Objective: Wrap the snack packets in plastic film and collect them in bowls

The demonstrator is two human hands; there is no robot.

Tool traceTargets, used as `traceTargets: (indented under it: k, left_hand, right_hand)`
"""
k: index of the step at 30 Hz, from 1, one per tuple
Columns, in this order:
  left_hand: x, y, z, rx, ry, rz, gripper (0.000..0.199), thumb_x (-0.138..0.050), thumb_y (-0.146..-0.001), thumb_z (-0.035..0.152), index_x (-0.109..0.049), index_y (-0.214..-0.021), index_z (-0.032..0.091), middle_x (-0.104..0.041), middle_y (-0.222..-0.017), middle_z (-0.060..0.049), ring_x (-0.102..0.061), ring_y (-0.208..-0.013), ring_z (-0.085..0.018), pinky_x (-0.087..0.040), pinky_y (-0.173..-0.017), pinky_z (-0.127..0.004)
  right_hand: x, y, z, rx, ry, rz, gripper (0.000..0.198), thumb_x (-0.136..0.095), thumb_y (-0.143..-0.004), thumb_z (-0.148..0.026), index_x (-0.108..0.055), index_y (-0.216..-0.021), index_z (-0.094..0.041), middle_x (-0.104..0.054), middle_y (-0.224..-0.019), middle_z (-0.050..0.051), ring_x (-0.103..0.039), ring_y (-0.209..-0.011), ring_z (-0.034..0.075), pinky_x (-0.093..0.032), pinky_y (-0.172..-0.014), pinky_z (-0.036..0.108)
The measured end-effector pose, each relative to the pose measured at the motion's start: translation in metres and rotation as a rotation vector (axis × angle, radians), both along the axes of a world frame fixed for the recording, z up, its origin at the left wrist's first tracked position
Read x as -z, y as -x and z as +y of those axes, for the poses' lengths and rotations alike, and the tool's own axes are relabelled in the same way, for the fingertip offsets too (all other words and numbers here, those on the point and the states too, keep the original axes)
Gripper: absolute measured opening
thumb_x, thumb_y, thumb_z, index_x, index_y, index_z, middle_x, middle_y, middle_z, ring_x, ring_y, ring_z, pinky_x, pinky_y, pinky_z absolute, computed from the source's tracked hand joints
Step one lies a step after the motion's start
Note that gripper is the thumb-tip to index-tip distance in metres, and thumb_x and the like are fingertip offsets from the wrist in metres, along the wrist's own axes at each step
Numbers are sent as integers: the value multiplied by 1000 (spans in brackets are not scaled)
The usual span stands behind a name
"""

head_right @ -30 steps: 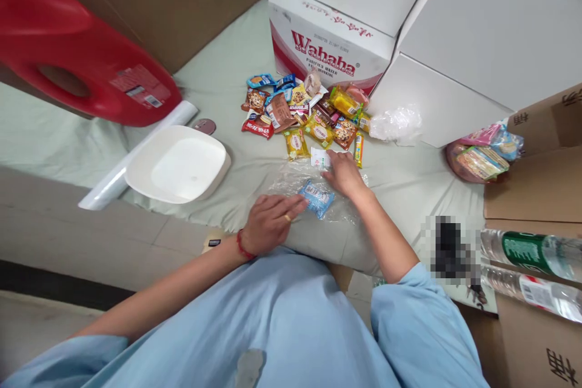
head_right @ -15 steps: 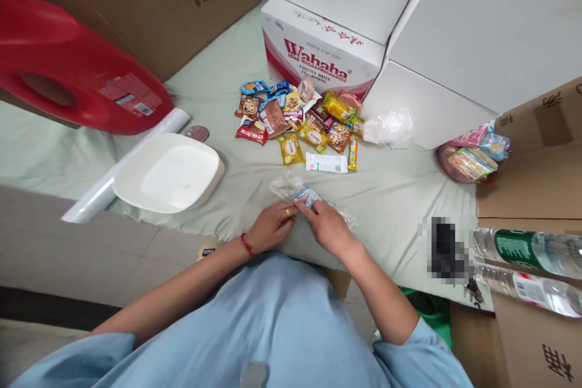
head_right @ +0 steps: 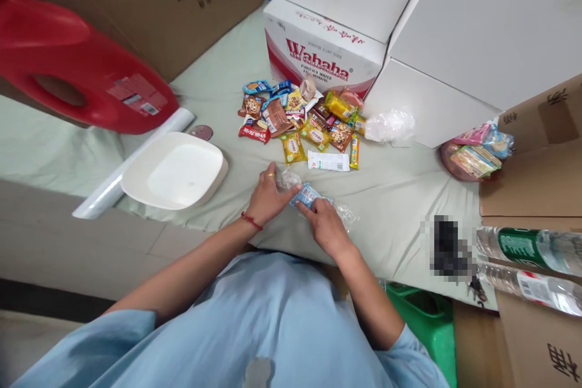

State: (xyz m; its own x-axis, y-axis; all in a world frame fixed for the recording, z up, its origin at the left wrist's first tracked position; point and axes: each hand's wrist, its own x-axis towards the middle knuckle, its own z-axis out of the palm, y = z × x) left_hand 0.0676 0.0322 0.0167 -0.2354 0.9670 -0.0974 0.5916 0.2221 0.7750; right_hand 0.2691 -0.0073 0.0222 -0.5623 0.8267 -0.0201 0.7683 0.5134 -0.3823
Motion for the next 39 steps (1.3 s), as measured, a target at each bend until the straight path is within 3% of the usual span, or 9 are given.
traceTargets:
  k: [4, 8, 13, 16, 19, 22, 27, 34, 39]
  left_hand:
    - [4, -5, 5, -54, 110, -269, 44, -81, -69, 37, -67, -106, 17, -73, -96, -8, -70, -88, -25, -54, -82, -36]
    - [7, 2, -2, -147, 94, -382, 15, -66, -81, 34, -61, -85, 20, -65, -72, 2, -60, -64, -14, -50, -65, -26]
    - [-17, -13, -27, 101, -35, -408, 17, -61, -89, 32, -68, -97, 19, -72, -89, -2, -66, -77, -16, -56, -74, -29]
    - [-31, -32, -36, 475, -98, -109, 21, -55, -93, 24, -73, -105, 20, -73, -104, -7, -68, -97, -21, -57, -91, -38]
    - [-34, -43, -40, 644, -140, 245, 28, -50, -98, 22, -71, -117, 16, -71, -110, -12, -64, -109, -27, -55, -95, -44]
    - [-28, -43, -46, 687, -176, 437, 38, -50, -99, 22, -62, -134, 14, -68, -123, -14, -60, -115, -30, -54, -95, -47]
    - [-17, -39, -56, 734, -193, 549, 53, -48, -96, 15, -50, -149, 12, -62, -139, -15, -57, -122, -29, -51, -96, -45]
    - [-7, -36, -62, 757, -197, 590, 57, -43, -99, 12, -43, -156, 12, -59, -147, -15, -56, -129, -27, -51, -86, -40]
    - [-4, -37, -63, 829, -236, 569, 46, -38, -101, 11, -60, -141, 13, -62, -143, -17, -58, -128, -28, -52, -90, -44]
  right_hand:
    - [0, -1, -1, 10, 43, 37, 45, -41, -103, -15, -70, -133, -31, -55, -95, 6, -46, -90, 22, -42, -79, 32]
    - [4, -3, -1, 16, 54, 72, 48, -42, -100, -9, -71, -132, -31, -54, -95, 5, -45, -88, 21, -42, -81, 32]
    - [6, -2, -3, 6, 38, 116, 45, -43, -98, -9, -71, -130, -26, -55, -100, 7, -46, -92, 21, -45, -85, 34]
    - [1, -5, -9, 9, 39, 168, 38, -49, -95, -11, -71, -125, -21, -58, -114, 12, -48, -103, 25, -49, -91, 41]
    - [-11, -18, -17, -55, 105, 273, 33, -54, -93, -13, -73, -118, -21, -60, -127, 16, -51, -116, 29, -50, -99, 47]
    - [-22, -37, -21, 15, 154, 406, 31, -50, -97, -18, -74, -115, -27, -67, -124, 11, -59, -117, 26, -51, -102, 47]
    - [-12, -62, -21, 582, -148, 218, 42, -61, -95, -40, -65, -134, -23, -57, -135, 18, -51, -126, 36, -45, -108, 59]
    - [-24, -61, -9, 604, 110, 256, 13, -56, -95, -35, -62, -92, -24, -67, -90, 6, -62, -83, 24, -52, -78, 37]
    - [-46, 4, 30, 436, 46, 290, 5, -57, -94, -26, -61, -93, -23, -66, -93, 5, -61, -84, 21, -49, -79, 31]
